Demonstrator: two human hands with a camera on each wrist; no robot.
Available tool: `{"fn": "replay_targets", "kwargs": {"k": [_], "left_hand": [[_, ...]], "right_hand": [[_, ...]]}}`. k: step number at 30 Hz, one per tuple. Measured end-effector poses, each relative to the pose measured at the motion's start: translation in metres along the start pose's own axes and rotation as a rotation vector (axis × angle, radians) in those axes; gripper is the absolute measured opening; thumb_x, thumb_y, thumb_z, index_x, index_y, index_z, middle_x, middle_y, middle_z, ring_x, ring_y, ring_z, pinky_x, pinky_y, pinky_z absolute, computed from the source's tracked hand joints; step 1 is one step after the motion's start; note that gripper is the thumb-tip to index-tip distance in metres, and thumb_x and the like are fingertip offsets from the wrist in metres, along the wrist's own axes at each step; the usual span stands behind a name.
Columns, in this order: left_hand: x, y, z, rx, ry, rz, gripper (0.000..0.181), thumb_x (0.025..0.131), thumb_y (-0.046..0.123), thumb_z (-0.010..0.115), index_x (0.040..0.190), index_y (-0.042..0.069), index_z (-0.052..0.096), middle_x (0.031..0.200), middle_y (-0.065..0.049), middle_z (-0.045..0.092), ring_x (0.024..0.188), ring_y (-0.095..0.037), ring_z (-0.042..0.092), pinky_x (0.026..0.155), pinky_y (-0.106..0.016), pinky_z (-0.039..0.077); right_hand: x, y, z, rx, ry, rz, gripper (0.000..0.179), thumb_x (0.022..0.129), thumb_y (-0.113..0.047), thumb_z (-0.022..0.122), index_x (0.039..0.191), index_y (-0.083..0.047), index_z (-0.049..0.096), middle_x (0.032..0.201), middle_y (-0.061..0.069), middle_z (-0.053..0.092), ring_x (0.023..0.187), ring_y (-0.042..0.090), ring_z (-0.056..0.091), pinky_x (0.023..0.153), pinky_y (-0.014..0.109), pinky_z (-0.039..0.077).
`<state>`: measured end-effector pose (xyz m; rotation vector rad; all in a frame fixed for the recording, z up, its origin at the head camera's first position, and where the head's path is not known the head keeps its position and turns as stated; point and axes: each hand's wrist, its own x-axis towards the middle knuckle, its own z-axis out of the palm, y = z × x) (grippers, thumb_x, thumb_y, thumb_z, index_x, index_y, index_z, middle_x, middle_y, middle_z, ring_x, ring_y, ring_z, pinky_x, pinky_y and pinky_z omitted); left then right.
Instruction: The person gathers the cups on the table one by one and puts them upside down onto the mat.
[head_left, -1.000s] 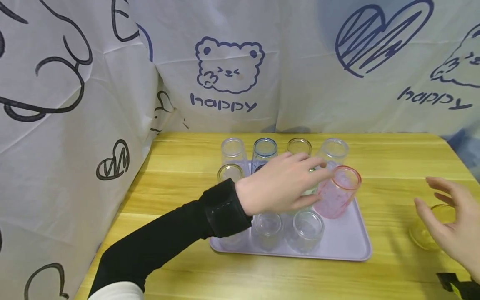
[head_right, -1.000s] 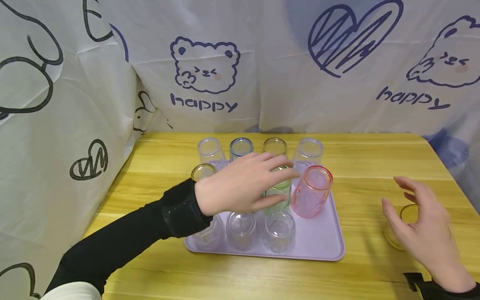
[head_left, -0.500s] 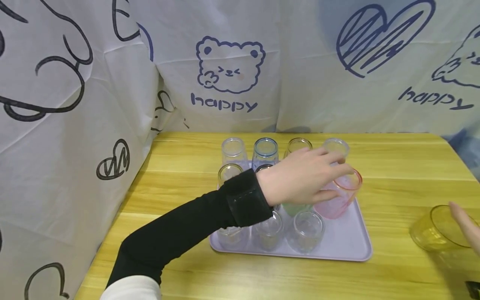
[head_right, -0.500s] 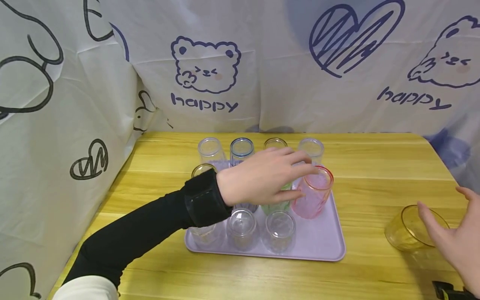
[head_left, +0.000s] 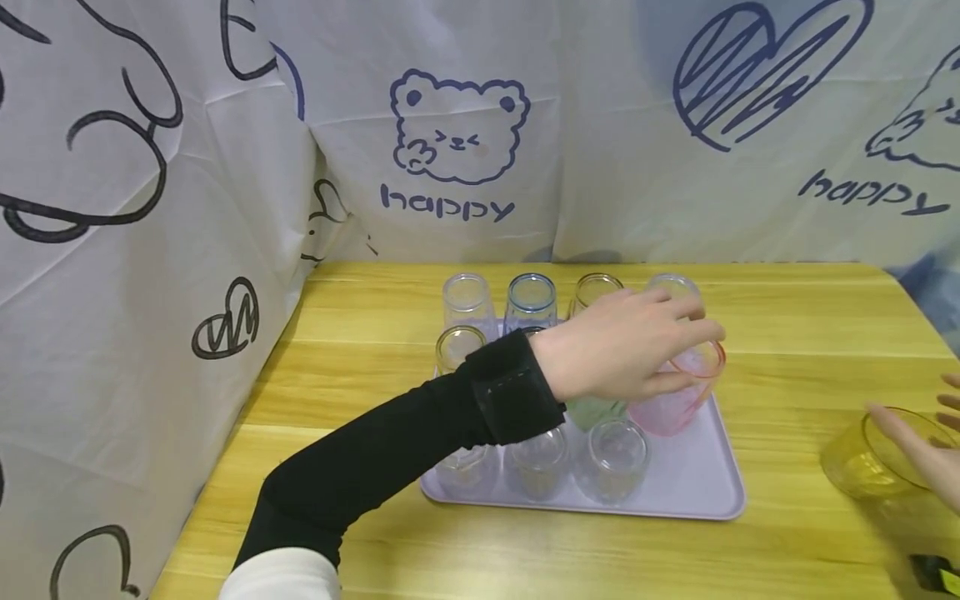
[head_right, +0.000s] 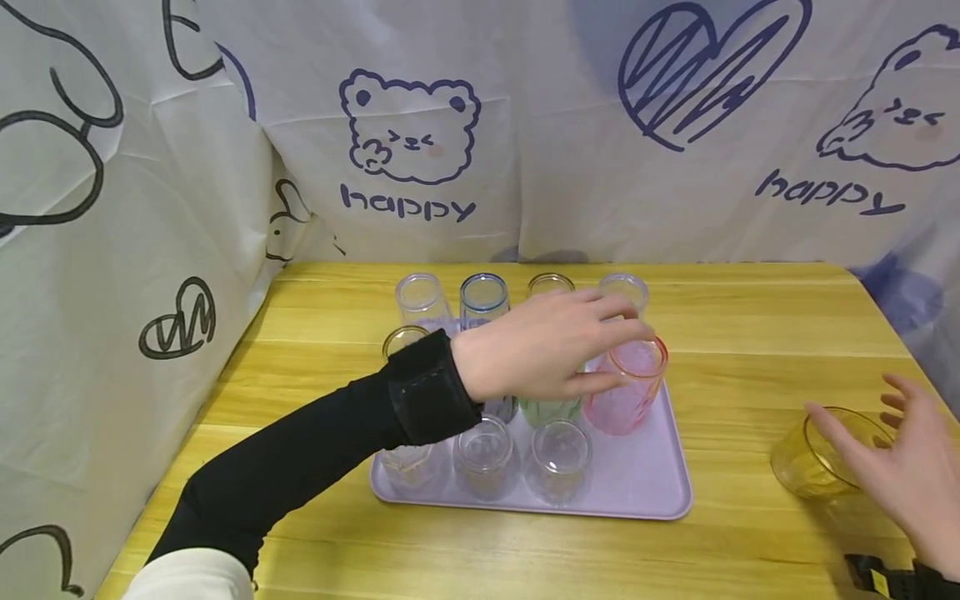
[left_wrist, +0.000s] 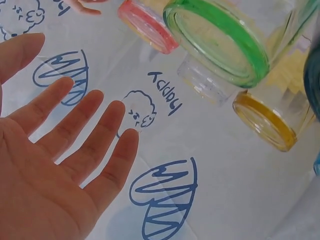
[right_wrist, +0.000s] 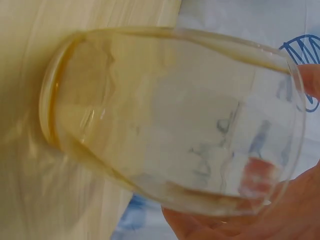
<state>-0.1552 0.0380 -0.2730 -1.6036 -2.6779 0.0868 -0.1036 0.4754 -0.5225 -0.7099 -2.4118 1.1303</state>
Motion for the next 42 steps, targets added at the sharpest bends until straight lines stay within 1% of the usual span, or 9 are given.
{"fn": "replay_targets", "kwargs": {"k": [5, 13, 15, 19, 22, 26, 30, 36, 42], "left_hand": [[0.004, 0.002, 0.003, 0.002, -0.030, 0.006, 0.049, 0.103, 0.049, 0.050, 0.147, 0.030, 0.047, 0.139, 0.007, 0.054, 0.124, -0.016, 0.055, 0.101, -0.029, 0.052], [0.006, 0.004, 0.005, 0.002, -0.045, 0.010, 0.048, 0.103, 0.049, 0.050, 0.147, 0.031, 0.047, 0.138, 0.008, 0.055, 0.120, -0.014, 0.057, 0.100, -0.029, 0.052], [0.006, 0.004, 0.006, 0.004, -0.046, 0.009, 0.047, 0.103, 0.048, 0.051, 0.146, 0.031, 0.047, 0.137, 0.009, 0.055, 0.120, -0.014, 0.057, 0.101, -0.029, 0.052], [0.006, 0.005, 0.006, 0.001, -0.052, 0.007, 0.046, 0.102, 0.049, 0.051, 0.145, 0.032, 0.047, 0.137, 0.010, 0.055, 0.122, -0.014, 0.056, 0.103, -0.030, 0.051], [0.005, 0.005, 0.007, -0.004, -0.051, 0.010, 0.046, 0.102, 0.049, 0.051, 0.144, 0.031, 0.049, 0.136, 0.009, 0.056, 0.122, -0.014, 0.057, 0.102, -0.030, 0.051], [0.005, 0.005, 0.009, 0.002, -0.046, 0.017, 0.045, 0.102, 0.050, 0.051, 0.143, 0.031, 0.050, 0.135, 0.009, 0.056, 0.119, -0.013, 0.057, 0.100, -0.029, 0.052], [0.004, 0.005, 0.011, 0.001, -0.043, 0.019, 0.046, 0.102, 0.049, 0.052, 0.144, 0.031, 0.050, 0.137, 0.010, 0.056, 0.123, -0.014, 0.056, 0.104, -0.029, 0.050], [0.003, 0.004, 0.014, -0.010, -0.036, 0.019, 0.047, 0.101, 0.049, 0.054, 0.145, 0.032, 0.049, 0.141, 0.011, 0.054, 0.125, -0.015, 0.056, 0.103, -0.030, 0.050], [-0.001, 0.002, 0.016, -0.024, -0.023, 0.019, 0.047, 0.102, 0.049, 0.052, 0.146, 0.032, 0.049, 0.137, 0.009, 0.053, 0.117, -0.017, 0.059, 0.093, -0.029, 0.053]], "right_hand": [[-0.003, -0.011, 0.005, 0.028, -0.091, 0.000, 0.085, 0.096, -0.031, 0.067, 0.159, -0.040, 0.011, 0.170, 0.006, 0.010, 0.156, 0.040, 0.014, 0.123, 0.067, 0.021], [-0.004, -0.014, 0.010, -0.112, -0.150, -0.198, 0.104, 0.087, -0.032, 0.078, 0.162, -0.029, 0.006, 0.164, 0.030, 0.012, 0.142, 0.063, 0.021, 0.105, 0.081, 0.026], [-0.012, -0.025, 0.010, -0.149, -0.168, -0.240, 0.106, 0.086, -0.033, 0.079, 0.163, -0.021, 0.007, 0.163, 0.032, 0.015, 0.138, 0.065, 0.025, 0.099, 0.080, 0.030], [-0.043, -0.084, 0.002, -0.238, -0.233, -0.274, 0.104, 0.085, -0.034, 0.080, 0.159, 0.001, 0.016, 0.155, 0.044, 0.023, 0.125, 0.068, 0.034, 0.089, 0.078, 0.036], [-0.065, -0.124, -0.004, -0.325, -0.254, -0.354, 0.107, 0.079, -0.037, 0.085, 0.151, 0.013, 0.025, 0.140, 0.051, 0.035, 0.113, 0.068, 0.040, 0.084, 0.077, 0.038], [-0.072, -0.132, -0.004, -0.478, -0.246, -0.461, 0.111, 0.067, -0.048, 0.090, 0.142, 0.015, 0.037, 0.124, 0.052, 0.044, 0.099, 0.066, 0.047, 0.075, 0.074, 0.043], [-0.072, -0.131, -0.003, -0.581, -0.288, -0.469, 0.106, 0.066, -0.053, 0.089, 0.135, 0.013, 0.042, 0.118, 0.054, 0.044, 0.090, 0.067, 0.050, 0.067, 0.070, 0.045], [-0.074, -0.133, -0.001, -0.586, -0.293, -0.495, 0.085, 0.066, -0.039, 0.091, 0.122, 0.009, 0.051, 0.112, 0.050, 0.047, 0.079, 0.061, 0.054, 0.059, 0.064, 0.046], [-0.079, -0.140, -0.002, -0.536, -0.264, -0.512, 0.080, 0.065, -0.035, 0.091, 0.120, 0.009, 0.052, 0.106, 0.046, 0.051, 0.078, 0.053, 0.055, 0.054, 0.054, 0.044]]}}
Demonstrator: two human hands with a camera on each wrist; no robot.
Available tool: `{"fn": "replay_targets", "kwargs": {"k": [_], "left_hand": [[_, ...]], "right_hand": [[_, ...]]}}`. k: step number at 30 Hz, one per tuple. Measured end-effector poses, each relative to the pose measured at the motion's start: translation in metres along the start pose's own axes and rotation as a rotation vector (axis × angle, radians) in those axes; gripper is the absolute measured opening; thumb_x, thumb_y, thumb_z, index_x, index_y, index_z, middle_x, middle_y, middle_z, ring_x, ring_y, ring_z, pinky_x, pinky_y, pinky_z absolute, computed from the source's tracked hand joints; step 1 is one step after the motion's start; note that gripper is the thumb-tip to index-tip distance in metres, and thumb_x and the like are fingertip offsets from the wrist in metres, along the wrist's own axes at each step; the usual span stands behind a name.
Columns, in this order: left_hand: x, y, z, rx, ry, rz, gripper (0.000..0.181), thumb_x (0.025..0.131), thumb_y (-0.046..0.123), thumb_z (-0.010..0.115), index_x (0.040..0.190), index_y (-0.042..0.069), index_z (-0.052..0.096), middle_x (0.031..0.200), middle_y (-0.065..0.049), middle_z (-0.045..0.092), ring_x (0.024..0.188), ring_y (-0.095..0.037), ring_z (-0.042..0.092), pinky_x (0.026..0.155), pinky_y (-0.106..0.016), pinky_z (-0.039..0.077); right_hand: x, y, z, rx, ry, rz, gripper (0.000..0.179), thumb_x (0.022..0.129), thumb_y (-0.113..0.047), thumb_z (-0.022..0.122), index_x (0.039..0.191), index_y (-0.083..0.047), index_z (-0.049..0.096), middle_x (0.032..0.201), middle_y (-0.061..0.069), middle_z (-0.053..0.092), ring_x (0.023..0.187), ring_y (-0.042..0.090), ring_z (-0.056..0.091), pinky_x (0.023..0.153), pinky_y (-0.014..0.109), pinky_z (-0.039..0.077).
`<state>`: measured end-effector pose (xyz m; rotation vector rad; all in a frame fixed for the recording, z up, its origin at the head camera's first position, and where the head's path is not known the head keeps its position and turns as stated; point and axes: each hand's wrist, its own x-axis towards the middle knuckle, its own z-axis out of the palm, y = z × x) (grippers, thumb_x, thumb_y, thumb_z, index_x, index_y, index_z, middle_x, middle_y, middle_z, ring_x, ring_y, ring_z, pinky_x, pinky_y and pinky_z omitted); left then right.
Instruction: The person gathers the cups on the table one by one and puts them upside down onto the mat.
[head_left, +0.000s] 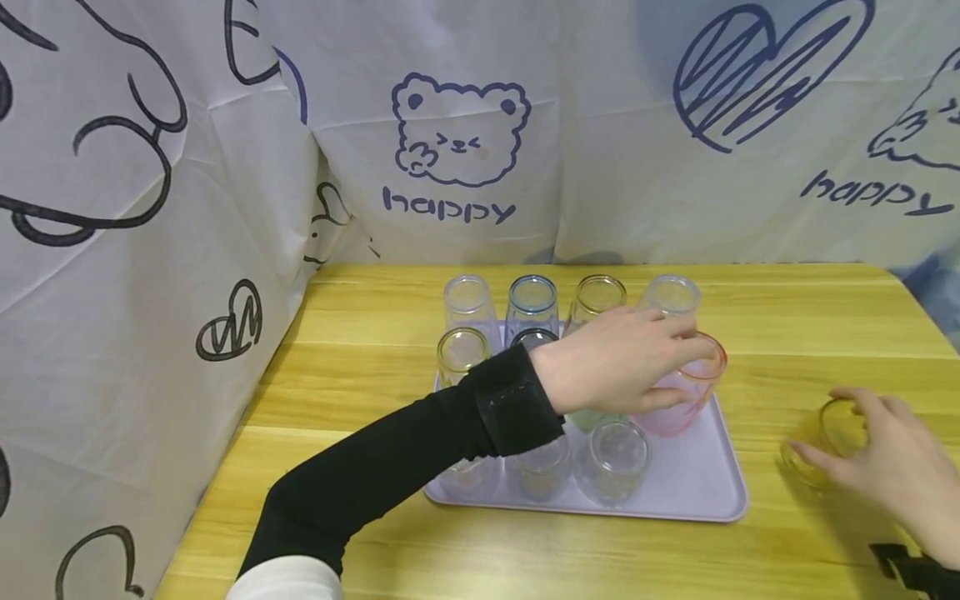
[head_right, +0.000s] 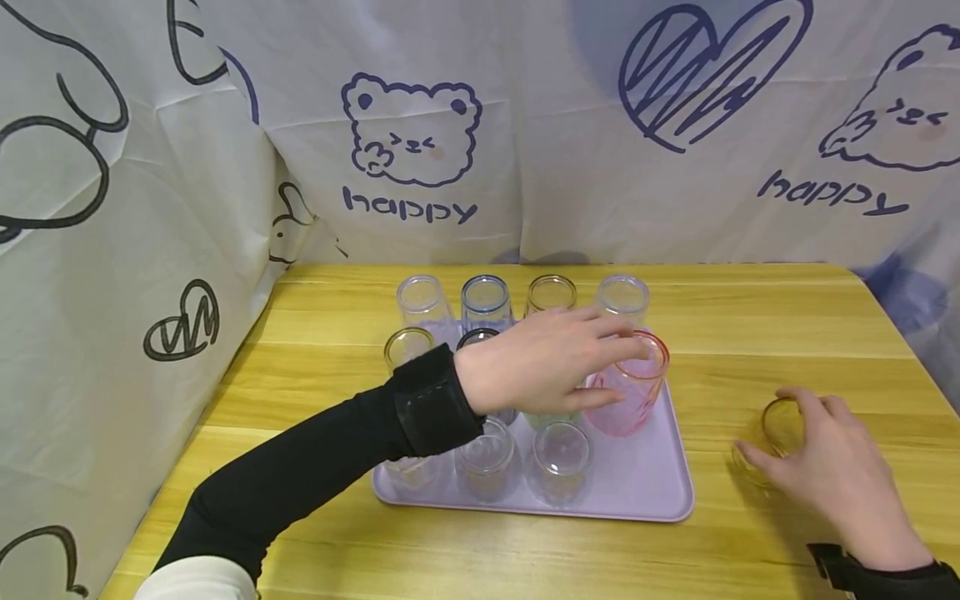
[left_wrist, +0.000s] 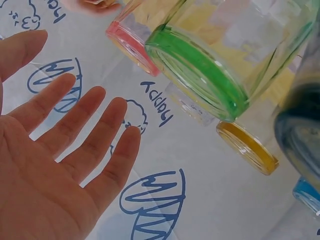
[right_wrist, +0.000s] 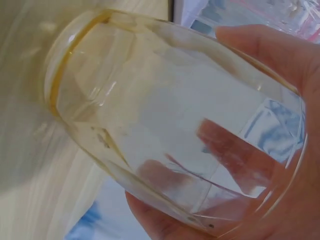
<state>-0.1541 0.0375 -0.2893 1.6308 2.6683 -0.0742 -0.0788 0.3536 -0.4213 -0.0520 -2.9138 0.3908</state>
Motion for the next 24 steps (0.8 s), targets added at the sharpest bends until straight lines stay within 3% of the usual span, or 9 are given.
{"fn": "replay_targets", "kwargs": {"k": [3, 7, 10, 11, 14, 17, 20, 24], "left_hand": [[-0.002, -0.001, 0.000, -0.010, 0.000, -0.007, 0.048, 0.102, 0.050, 0.051, 0.146, 0.031, 0.048, 0.140, 0.008, 0.052, 0.119, -0.016, 0.057, 0.095, -0.029, 0.053], [-0.005, -0.002, 0.000, -0.044, 0.019, -0.015, 0.047, 0.102, 0.049, 0.052, 0.146, 0.031, 0.049, 0.140, 0.008, 0.053, 0.119, -0.015, 0.056, 0.094, -0.029, 0.053], [-0.007, -0.002, -0.001, -0.071, 0.054, -0.012, 0.045, 0.102, 0.047, 0.054, 0.144, 0.030, 0.051, 0.134, 0.008, 0.054, 0.115, -0.013, 0.056, 0.091, -0.027, 0.053], [-0.007, -0.003, -0.002, -0.078, 0.068, -0.010, 0.044, 0.102, 0.046, 0.054, 0.143, 0.030, 0.052, 0.132, 0.008, 0.054, 0.114, -0.012, 0.056, 0.091, -0.026, 0.052], [-0.008, -0.002, -0.004, -0.097, 0.104, -0.008, 0.043, 0.102, 0.044, 0.055, 0.142, 0.028, 0.053, 0.134, 0.008, 0.055, 0.117, -0.011, 0.056, 0.095, -0.025, 0.051], [-0.009, -0.002, -0.005, -0.110, 0.148, -0.007, 0.044, 0.102, 0.041, 0.055, 0.143, 0.025, 0.053, 0.139, 0.006, 0.055, 0.125, -0.011, 0.054, 0.100, -0.024, 0.049], [-0.010, -0.003, -0.006, -0.117, 0.190, -0.011, 0.046, 0.102, 0.041, 0.056, 0.145, 0.024, 0.052, 0.143, 0.004, 0.054, 0.131, -0.011, 0.051, 0.104, -0.022, 0.048], [-0.011, -0.003, -0.006, -0.135, 0.261, 0.005, 0.048, 0.101, 0.041, 0.057, 0.145, 0.021, 0.053, 0.142, 0.004, 0.056, 0.133, -0.010, 0.051, 0.108, -0.020, 0.045]], "right_hand": [[-0.002, -0.005, -0.004, 0.032, 0.055, -0.008, 0.080, 0.064, -0.033, 0.092, 0.120, 0.010, 0.054, 0.104, 0.042, 0.054, 0.080, 0.051, 0.055, 0.054, 0.051, 0.043], [-0.005, -0.016, -0.009, 0.149, 0.131, -0.018, 0.077, 0.068, -0.022, 0.091, 0.125, 0.013, 0.053, 0.109, 0.041, 0.054, 0.087, 0.053, 0.054, 0.066, 0.062, 0.047], [-0.004, -0.022, -0.015, 0.279, 0.183, -0.004, 0.074, 0.070, -0.011, 0.090, 0.130, 0.012, 0.052, 0.115, 0.035, 0.055, 0.092, 0.016, 0.058, 0.073, 0.034, 0.054], [-0.004, -0.024, -0.016, 0.321, 0.199, 0.009, 0.074, 0.071, -0.008, 0.089, 0.132, 0.011, 0.052, 0.116, 0.025, 0.057, 0.094, 0.003, 0.053, 0.073, 0.021, 0.052], [-0.003, -0.028, -0.020, 0.417, 0.247, 0.046, 0.073, 0.075, -0.007, 0.086, 0.138, 0.004, 0.052, 0.120, -0.008, 0.053, 0.093, -0.022, 0.032, 0.070, -0.003, 0.029], [-0.003, -0.034, -0.022, 0.476, 0.270, 0.087, 0.072, 0.080, -0.006, 0.082, 0.144, -0.009, 0.051, 0.118, -0.031, 0.038, 0.094, -0.020, 0.038, 0.076, -0.006, 0.031], [-0.004, -0.040, -0.026, 0.553, 0.280, 0.092, 0.071, 0.083, 0.000, 0.077, 0.146, -0.019, 0.050, 0.115, -0.033, 0.043, 0.093, -0.016, 0.045, 0.077, -0.005, 0.036], [-0.004, -0.047, -0.031, 0.690, 0.300, 0.043, 0.070, 0.084, 0.015, 0.068, 0.145, -0.014, 0.051, 0.120, -0.026, 0.054, 0.096, -0.009, 0.054, 0.073, -0.002, 0.045]]}}
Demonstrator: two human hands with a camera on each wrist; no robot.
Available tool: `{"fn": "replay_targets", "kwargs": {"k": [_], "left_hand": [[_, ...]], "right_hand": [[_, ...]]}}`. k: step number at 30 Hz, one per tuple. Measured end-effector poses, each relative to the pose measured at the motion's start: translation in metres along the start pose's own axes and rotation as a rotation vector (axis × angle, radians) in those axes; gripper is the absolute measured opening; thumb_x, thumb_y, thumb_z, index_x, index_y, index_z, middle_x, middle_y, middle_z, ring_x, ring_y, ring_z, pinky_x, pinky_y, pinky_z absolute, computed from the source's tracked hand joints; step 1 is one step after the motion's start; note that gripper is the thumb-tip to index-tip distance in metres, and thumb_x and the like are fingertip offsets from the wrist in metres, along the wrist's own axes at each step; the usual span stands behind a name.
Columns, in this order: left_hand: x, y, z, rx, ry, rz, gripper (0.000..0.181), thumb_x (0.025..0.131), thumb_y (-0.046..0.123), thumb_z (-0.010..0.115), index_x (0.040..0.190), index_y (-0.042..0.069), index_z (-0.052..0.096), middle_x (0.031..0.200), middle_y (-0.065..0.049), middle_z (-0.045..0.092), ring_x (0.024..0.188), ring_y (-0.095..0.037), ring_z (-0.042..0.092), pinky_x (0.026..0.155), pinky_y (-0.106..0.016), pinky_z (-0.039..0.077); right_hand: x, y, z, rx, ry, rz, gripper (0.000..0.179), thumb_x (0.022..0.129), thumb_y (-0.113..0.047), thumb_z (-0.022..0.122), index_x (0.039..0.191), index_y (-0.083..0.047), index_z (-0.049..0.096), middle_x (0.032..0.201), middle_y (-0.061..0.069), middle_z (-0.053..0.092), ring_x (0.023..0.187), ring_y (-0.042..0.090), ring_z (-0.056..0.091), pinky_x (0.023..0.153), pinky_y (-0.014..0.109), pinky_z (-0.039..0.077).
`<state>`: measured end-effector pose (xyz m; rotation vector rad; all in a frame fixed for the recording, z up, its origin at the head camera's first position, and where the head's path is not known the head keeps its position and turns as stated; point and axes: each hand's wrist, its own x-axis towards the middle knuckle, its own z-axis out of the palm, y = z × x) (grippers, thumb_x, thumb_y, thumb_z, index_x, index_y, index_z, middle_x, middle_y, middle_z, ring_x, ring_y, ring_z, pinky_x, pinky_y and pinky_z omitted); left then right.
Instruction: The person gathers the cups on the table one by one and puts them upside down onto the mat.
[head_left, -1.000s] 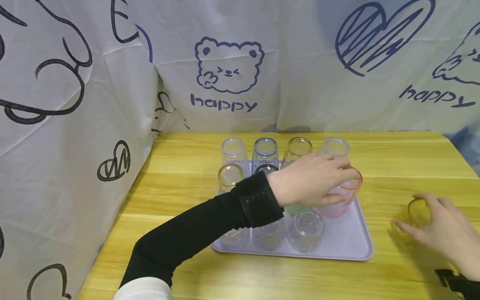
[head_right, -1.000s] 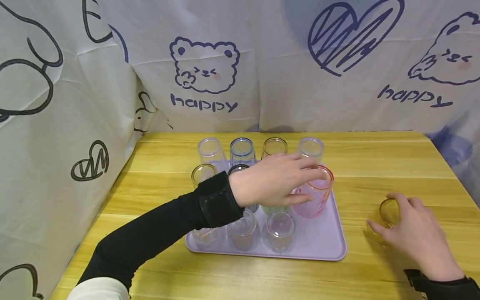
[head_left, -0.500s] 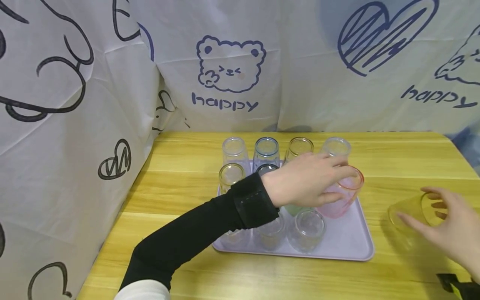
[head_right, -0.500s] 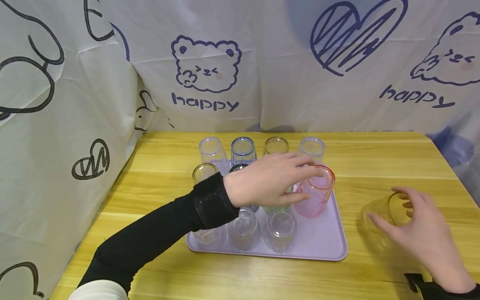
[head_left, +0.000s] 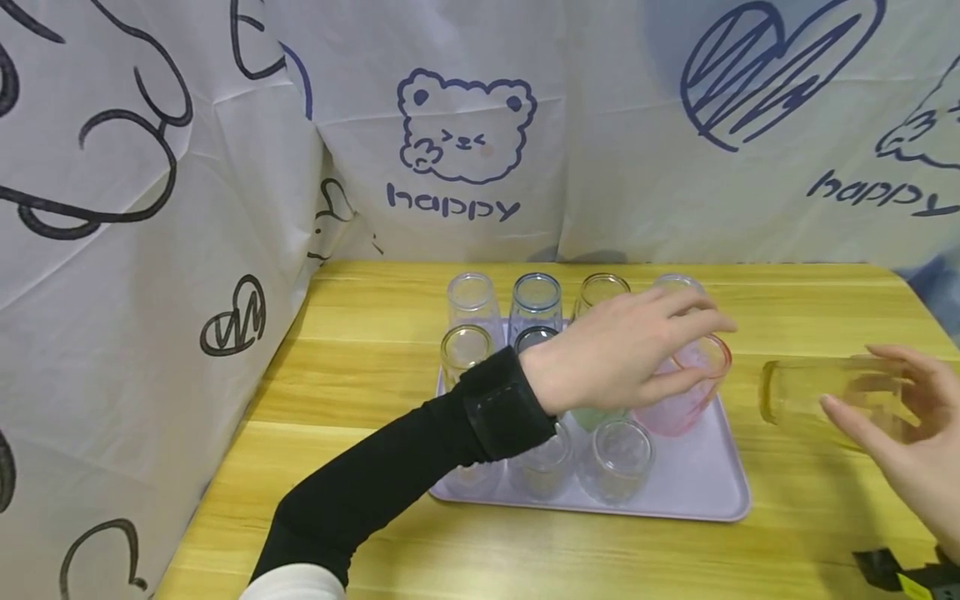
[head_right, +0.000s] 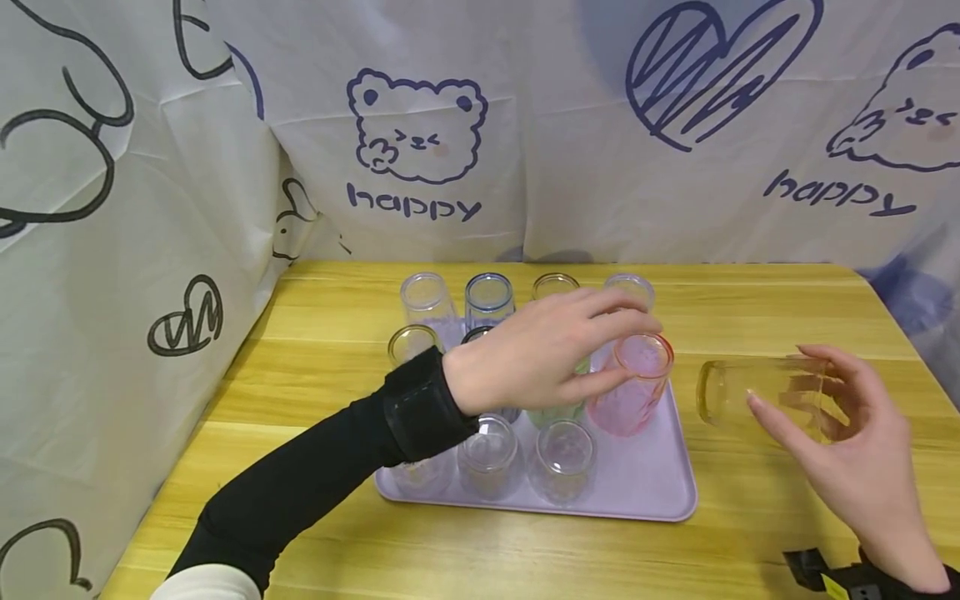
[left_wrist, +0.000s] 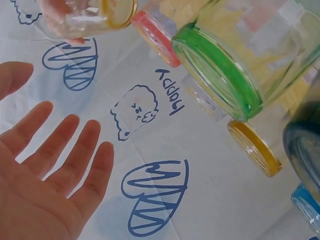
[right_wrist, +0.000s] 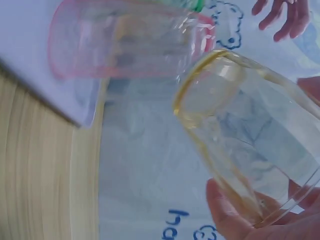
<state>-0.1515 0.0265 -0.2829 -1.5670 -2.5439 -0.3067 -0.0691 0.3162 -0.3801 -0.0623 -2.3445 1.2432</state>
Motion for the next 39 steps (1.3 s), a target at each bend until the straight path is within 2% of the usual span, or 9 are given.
{"fn": "replay_targets", "kwargs": {"k": [4, 10, 11, 16, 19, 24, 29, 34, 39], "left_hand": [[0.001, 0.001, 0.001, -0.028, 0.064, 0.020, 0.047, 0.101, 0.039, 0.058, 0.144, 0.019, 0.054, 0.142, 0.003, 0.057, 0.132, -0.010, 0.053, 0.110, -0.018, 0.042], [0.002, 0.003, 0.003, -0.074, 0.132, 0.039, 0.047, 0.101, 0.037, 0.056, 0.144, 0.018, 0.054, 0.145, 0.001, 0.056, 0.134, -0.010, 0.053, 0.114, -0.017, 0.038], [0.002, 0.003, 0.003, -0.081, 0.142, 0.043, 0.047, 0.101, 0.037, 0.056, 0.144, 0.018, 0.054, 0.145, 0.001, 0.056, 0.134, -0.011, 0.053, 0.114, -0.017, 0.038], [0.003, 0.005, 0.005, -0.090, 0.189, 0.069, 0.048, 0.101, 0.039, 0.057, 0.145, 0.018, 0.054, 0.146, 0.001, 0.055, 0.132, -0.010, 0.052, 0.113, -0.016, 0.037], [0.004, 0.006, 0.006, -0.086, 0.200, 0.075, 0.049, 0.101, 0.040, 0.057, 0.145, 0.019, 0.053, 0.148, 0.001, 0.053, 0.135, -0.009, 0.049, 0.115, -0.016, 0.032], [0.007, 0.010, 0.008, -0.081, 0.243, 0.090, 0.052, 0.099, 0.042, 0.061, 0.145, 0.019, 0.054, 0.151, -0.002, 0.051, 0.139, -0.010, 0.047, 0.119, -0.017, 0.028], [0.016, 0.017, 0.008, -0.078, 0.259, 0.106, 0.059, 0.095, 0.049, 0.064, 0.145, 0.019, 0.053, 0.155, -0.006, 0.048, 0.141, -0.014, 0.047, 0.119, -0.019, 0.029], [0.025, 0.023, 0.006, -0.092, 0.213, 0.105, 0.067, 0.092, 0.055, 0.065, 0.148, 0.022, 0.049, 0.159, -0.006, 0.041, 0.141, -0.017, 0.048, 0.118, -0.021, 0.032], [0.032, 0.027, 0.006, -0.062, 0.146, 0.111, 0.070, 0.093, 0.058, 0.063, 0.151, 0.023, 0.045, 0.161, -0.006, 0.037, 0.148, -0.015, 0.037, 0.123, -0.022, 0.023]], "right_hand": [[0.000, -0.006, 0.001, 0.154, -0.013, -0.012, 0.069, 0.086, 0.021, 0.059, 0.147, -0.009, 0.048, 0.134, -0.016, 0.051, 0.116, -0.003, 0.049, 0.073, 0.000, 0.049], [-0.001, -0.006, 0.008, 0.813, -0.131, -0.065, 0.061, 0.093, 0.022, 0.040, 0.149, 0.000, 0.038, 0.143, 0.007, 0.039, 0.114, 0.012, 0.058, 0.086, 0.014, 0.056], [-0.002, -0.008, 0.009, 0.883, -0.147, -0.044, 0.060, 0.094, 0.020, 0.038, 0.151, 0.000, 0.035, 0.140, 0.009, 0.043, 0.106, 0.013, 0.062, 0.085, 0.017, 0.057], [-0.002, -0.013, 0.019, 1.163, -0.218, -0.009, 0.055, 0.097, 0.012, 0.037, 0.151, 0.001, 0.031, 0.133, 0.018, 0.055, 0.111, 0.025, 0.065, 0.088, 0.031, 0.060], [0.000, -0.009, 0.026, 1.403, -0.319, -0.008, 0.051, 0.099, 0.007, 0.038, 0.149, 0.001, 0.033, 0.134, 0.021, 0.058, 0.113, 0.030, 0.066, 0.094, 0.038, 0.059], [0.000, -0.013, 0.032, 1.501, -0.363, 0.096, 0.052, 0.099, -0.007, 0.048, 0.150, -0.008, 0.039, 0.139, 0.015, 0.055, 0.118, 0.027, 0.061, 0.098, 0.038, 0.056], [0.002, -0.018, 0.038, 1.704, -0.455, 0.086, 0.047, 0.101, -0.012, 0.043, 0.146, -0.003, 0.047, 0.139, 0.019, 0.057, 0.121, 0.033, 0.059, 0.103, 0.046, 0.053], [0.001, -0.022, 0.044, 1.802, -0.569, 0.093, 0.041, 0.105, -0.019, 0.036, 0.129, 0.005, 0.059, 0.121, 0.024, 0.068, 0.115, 0.034, 0.060, 0.104, 0.044, 0.049], [0.000, -0.024, 0.051, 1.855, -0.570, 0.159, 0.042, 0.105, -0.025, 0.040, 0.121, 0.005, 0.063, 0.119, 0.021, 0.067, 0.112, 0.033, 0.059, 0.100, 0.045, 0.048]]}}
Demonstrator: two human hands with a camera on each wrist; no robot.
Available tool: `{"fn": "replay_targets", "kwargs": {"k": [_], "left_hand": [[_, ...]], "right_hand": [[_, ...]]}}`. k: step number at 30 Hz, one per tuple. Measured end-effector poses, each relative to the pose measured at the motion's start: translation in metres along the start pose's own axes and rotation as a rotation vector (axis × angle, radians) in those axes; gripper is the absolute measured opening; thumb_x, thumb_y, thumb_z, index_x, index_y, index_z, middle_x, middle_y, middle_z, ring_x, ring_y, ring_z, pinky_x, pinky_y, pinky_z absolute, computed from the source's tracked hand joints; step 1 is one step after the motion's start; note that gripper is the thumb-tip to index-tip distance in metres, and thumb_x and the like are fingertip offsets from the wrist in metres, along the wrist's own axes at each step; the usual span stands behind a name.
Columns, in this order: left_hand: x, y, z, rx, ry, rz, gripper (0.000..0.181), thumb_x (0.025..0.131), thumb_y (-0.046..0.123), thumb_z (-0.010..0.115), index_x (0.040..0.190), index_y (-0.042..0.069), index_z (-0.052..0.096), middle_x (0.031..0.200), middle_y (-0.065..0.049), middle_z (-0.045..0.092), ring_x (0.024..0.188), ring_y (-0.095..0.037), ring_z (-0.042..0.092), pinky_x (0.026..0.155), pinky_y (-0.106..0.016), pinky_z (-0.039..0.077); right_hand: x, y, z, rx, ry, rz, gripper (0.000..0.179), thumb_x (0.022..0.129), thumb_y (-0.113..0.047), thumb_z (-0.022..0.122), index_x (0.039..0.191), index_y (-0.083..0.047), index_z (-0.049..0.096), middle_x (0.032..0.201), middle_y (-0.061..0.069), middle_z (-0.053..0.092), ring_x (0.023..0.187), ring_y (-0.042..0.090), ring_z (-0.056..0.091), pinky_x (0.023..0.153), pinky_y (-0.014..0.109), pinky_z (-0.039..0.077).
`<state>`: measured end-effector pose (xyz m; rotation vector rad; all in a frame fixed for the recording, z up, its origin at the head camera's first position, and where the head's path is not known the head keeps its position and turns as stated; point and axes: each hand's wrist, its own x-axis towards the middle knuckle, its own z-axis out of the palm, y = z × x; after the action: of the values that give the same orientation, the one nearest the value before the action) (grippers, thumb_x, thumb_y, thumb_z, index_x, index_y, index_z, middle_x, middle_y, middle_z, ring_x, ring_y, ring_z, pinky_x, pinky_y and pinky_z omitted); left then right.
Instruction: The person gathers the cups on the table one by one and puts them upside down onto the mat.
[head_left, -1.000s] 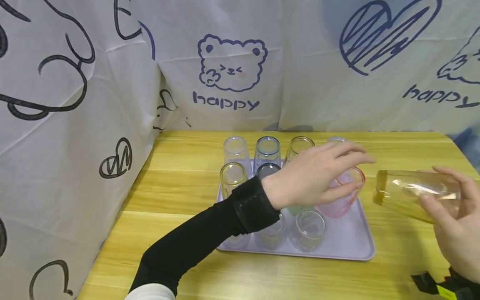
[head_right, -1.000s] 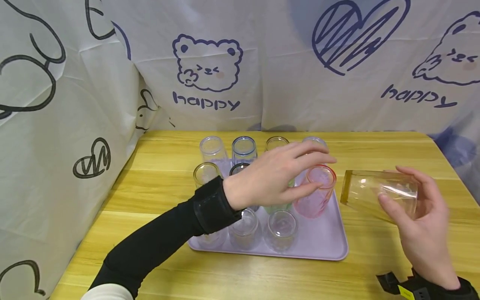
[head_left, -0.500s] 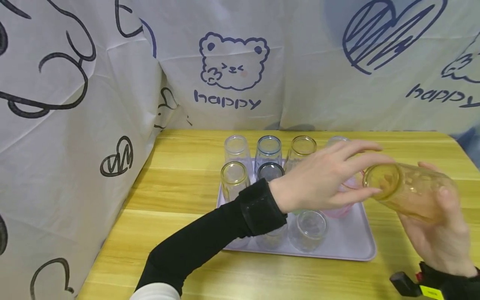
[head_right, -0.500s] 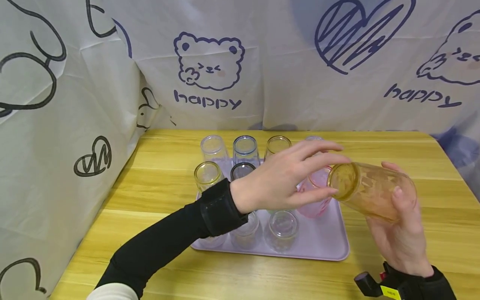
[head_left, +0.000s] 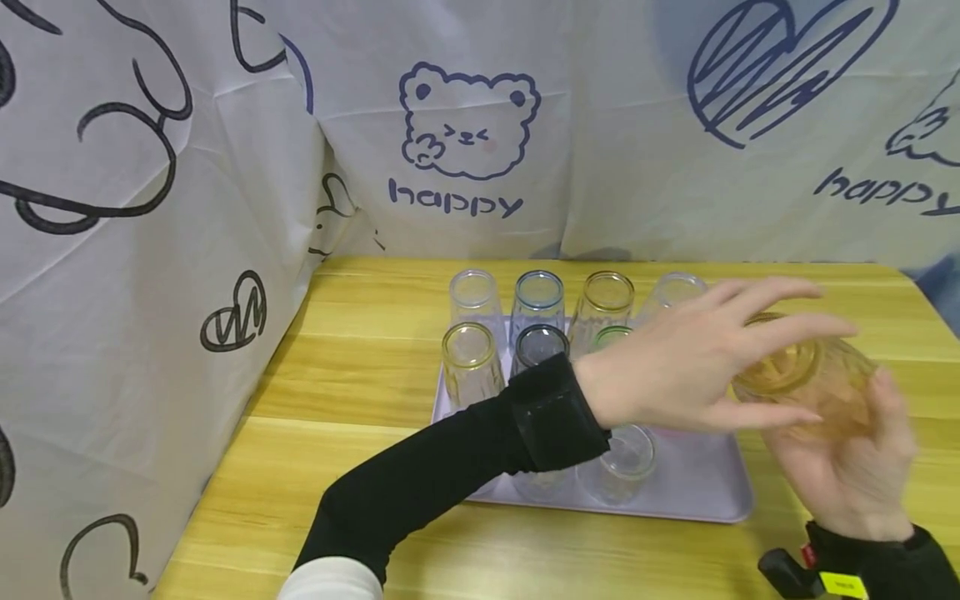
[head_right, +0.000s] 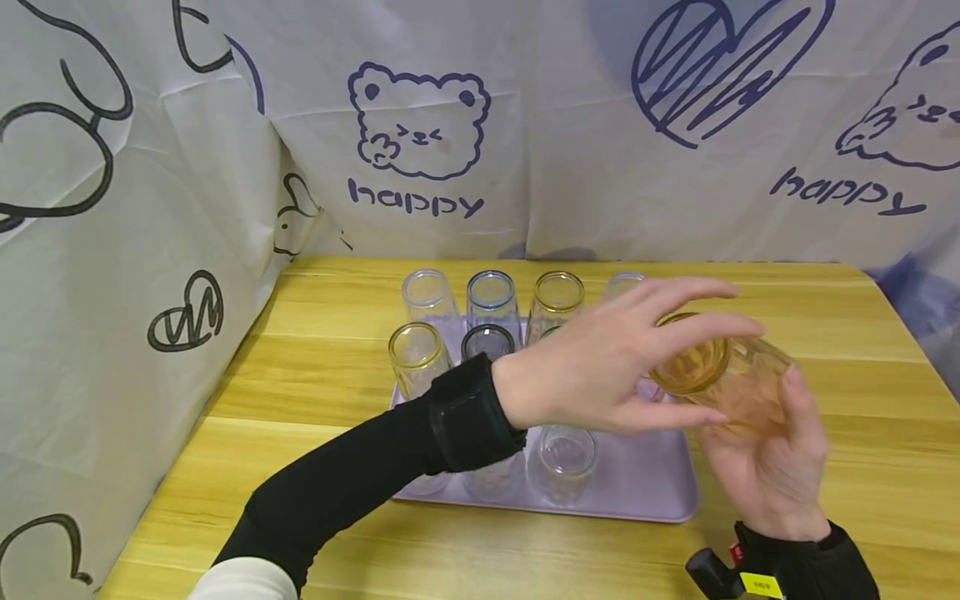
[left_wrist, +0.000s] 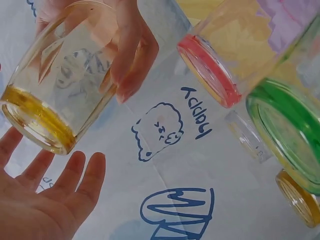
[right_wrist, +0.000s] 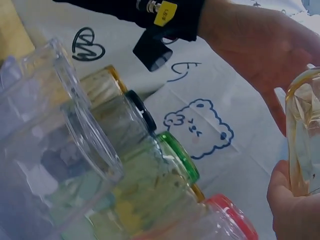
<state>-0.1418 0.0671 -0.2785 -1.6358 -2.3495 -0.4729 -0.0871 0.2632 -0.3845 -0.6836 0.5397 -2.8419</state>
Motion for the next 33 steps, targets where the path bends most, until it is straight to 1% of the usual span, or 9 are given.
{"fn": "replay_targets", "kwargs": {"k": [6, 10, 12, 16, 19, 23, 28, 31, 33], "left_hand": [[0.003, 0.001, 0.004, 0.022, -0.017, 0.022, 0.071, 0.093, 0.057, 0.062, 0.152, 0.022, 0.044, 0.161, -0.006, 0.038, 0.151, -0.014, 0.032, 0.125, -0.020, 0.016], [0.005, 0.001, 0.006, 0.012, -0.035, 0.018, 0.070, 0.093, 0.057, 0.062, 0.152, 0.023, 0.044, 0.161, -0.005, 0.038, 0.150, -0.013, 0.033, 0.124, -0.020, 0.019], [0.006, 0.002, 0.006, 0.004, -0.048, 0.012, 0.070, 0.093, 0.057, 0.061, 0.152, 0.023, 0.043, 0.161, -0.005, 0.038, 0.149, -0.014, 0.035, 0.122, -0.020, 0.022], [0.008, 0.003, 0.006, 0.024, -0.086, 0.005, 0.071, 0.094, 0.057, 0.061, 0.153, 0.025, 0.041, 0.160, -0.003, 0.037, 0.148, -0.013, 0.036, 0.120, -0.019, 0.025], [0.010, 0.004, 0.006, 0.058, -0.122, 0.001, 0.072, 0.093, 0.057, 0.062, 0.155, 0.027, 0.038, 0.160, -0.002, 0.037, 0.149, -0.011, 0.033, 0.121, -0.019, 0.024], [0.011, 0.006, 0.006, 0.052, -0.147, -0.003, 0.072, 0.092, 0.056, 0.065, 0.153, 0.027, 0.040, 0.156, -0.001, 0.040, 0.143, -0.010, 0.039, 0.117, -0.016, 0.026], [0.013, 0.007, 0.005, 0.046, -0.157, -0.007, 0.069, 0.090, 0.054, 0.069, 0.148, 0.027, 0.046, 0.144, 0.002, 0.046, 0.127, -0.007, 0.048, 0.107, -0.014, 0.034], [0.013, 0.008, 0.004, 0.043, -0.167, -0.013, 0.066, 0.088, 0.052, 0.071, 0.146, 0.027, 0.049, 0.140, 0.002, 0.047, 0.122, -0.007, 0.050, 0.103, -0.014, 0.037], [0.013, 0.008, 0.004, 0.034, -0.179, -0.013, 0.065, 0.089, 0.051, 0.071, 0.145, 0.027, 0.049, 0.139, 0.002, 0.048, 0.121, -0.007, 0.050, 0.104, -0.014, 0.037]], "right_hand": [[0.003, 0.006, 0.001, 0.105, 0.032, -0.017, 0.044, 0.105, -0.029, 0.043, 0.126, 0.005, 0.060, 0.122, 0.022, 0.065, 0.113, 0.035, 0.060, 0.101, 0.049, 0.047], [0.002, 0.010, 0.003, 0.177, 0.042, 0.000, 0.048, 0.105, -0.035, 0.041, 0.129, 0.004, 0.057, 0.124, 0.022, 0.064, 0.116, 0.034, 0.057, 0.107, 0.051, 0.043], [0.002, 0.012, 0.004, 0.242, 0.036, 0.019, 0.051, 0.105, -0.038, 0.039, 0.135, 0.001, 0.053, 0.126, 0.022, 0.060, 0.119, 0.035, 0.054, 0.109, 0.051, 0.041], [0.001, 0.016, 0.005, 0.360, 0.026, 0.041, 0.056, 0.104, -0.043, 0.035, 0.150, -0.011, 0.036, 0.136, 0.021, 0.048, 0.126, 0.037, 0.047, 0.112, 0.054, 0.038], [0.001, 0.018, 0.006, 0.417, 0.006, 0.043, 0.059, 0.104, -0.045, 0.032, 0.152, -0.011, 0.031, 0.142, 0.021, 0.044, 0.132, 0.038, 0.042, 0.115, 0.055, 0.034], [0.001, 0.019, 0.007, 0.439, -0.010, 0.049, 0.059, 0.104, -0.046, 0.029, 0.148, -0.007, 0.034, 0.142, 0.021, 0.044, 0.132, 0.038, 0.040, 0.115, 0.055, 0.032], [0.000, 0.021, 0.007, 0.392, -0.016, 0.065, 0.056, 0.104, -0.045, 0.025, 0.147, -0.011, 0.035, 0.143, 0.019, 0.044, 0.130, 0.037, 0.043, 0.112, 0.056, 0.034], [-0.001, 0.023, 0.006, 0.379, -0.021, 0.073, 0.056, 0.104, -0.045, 0.024, 0.148, -0.012, 0.034, 0.143, 0.018, 0.043, 0.129, 0.037, 0.043, 0.111, 0.057, 0.036], [-0.001, 0.023, 0.006, 0.375, -0.031, 0.077, 0.056, 0.104, -0.045, 0.023, 0.147, -0.012, 0.034, 0.142, 0.018, 0.043, 0.129, 0.038, 0.044, 0.110, 0.057, 0.036]]}}
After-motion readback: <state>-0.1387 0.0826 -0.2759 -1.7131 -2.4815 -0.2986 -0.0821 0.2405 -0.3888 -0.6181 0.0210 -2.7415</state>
